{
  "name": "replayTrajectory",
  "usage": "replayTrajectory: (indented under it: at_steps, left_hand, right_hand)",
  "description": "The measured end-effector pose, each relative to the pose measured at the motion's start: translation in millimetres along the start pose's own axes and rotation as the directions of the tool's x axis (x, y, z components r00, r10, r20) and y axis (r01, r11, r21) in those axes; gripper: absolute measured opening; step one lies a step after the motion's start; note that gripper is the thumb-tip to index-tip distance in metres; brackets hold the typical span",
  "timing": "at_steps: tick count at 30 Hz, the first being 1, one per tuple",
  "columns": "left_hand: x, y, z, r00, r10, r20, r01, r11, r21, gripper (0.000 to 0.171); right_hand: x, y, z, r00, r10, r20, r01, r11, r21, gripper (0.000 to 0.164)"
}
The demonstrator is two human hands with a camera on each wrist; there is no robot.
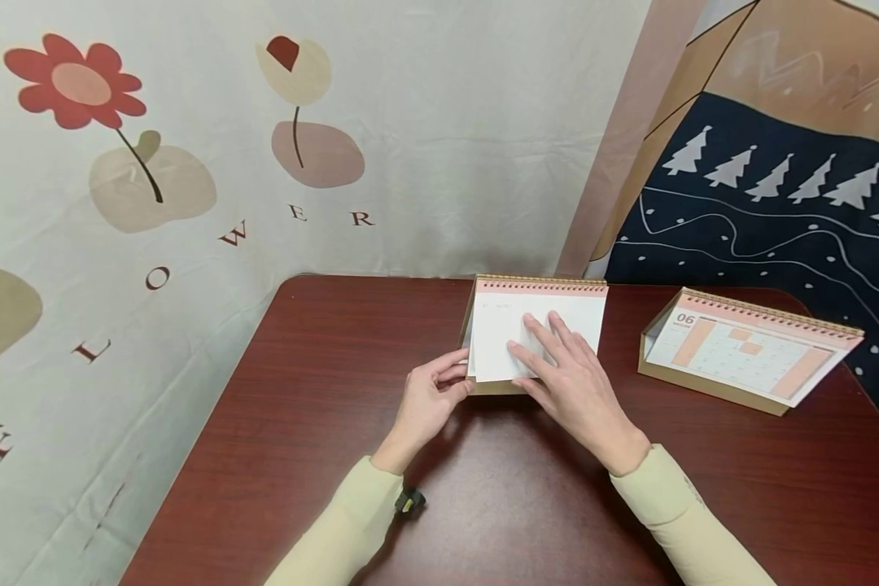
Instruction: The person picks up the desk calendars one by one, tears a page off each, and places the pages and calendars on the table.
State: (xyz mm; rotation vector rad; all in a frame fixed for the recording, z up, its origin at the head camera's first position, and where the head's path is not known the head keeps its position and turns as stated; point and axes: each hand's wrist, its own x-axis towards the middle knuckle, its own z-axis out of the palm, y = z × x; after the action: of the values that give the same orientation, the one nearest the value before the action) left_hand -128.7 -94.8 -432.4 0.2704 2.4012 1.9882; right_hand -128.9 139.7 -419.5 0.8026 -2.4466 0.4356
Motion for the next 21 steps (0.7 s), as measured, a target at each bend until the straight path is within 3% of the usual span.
replayTrajectory:
  at_steps: [16,21]
  left_hand:
    - [-0.7,-1.9,-0.5,1.000,0.000,-0.019,0.000,1.000,0.021,0.046]
    - [-5.2,15.8,0.3,0.999,-0.014,-0.034,0.016,0.999,0.046,0.045]
  right_hand:
    - [-3.8,1.9,-3.2,0.999,-0.032,-0.004,0.032,0.999,0.017,0.048]
    - [-6.4,2.3,-4.7,0.999,-0.040,0.003,0.040,0.998,0.042,0.047]
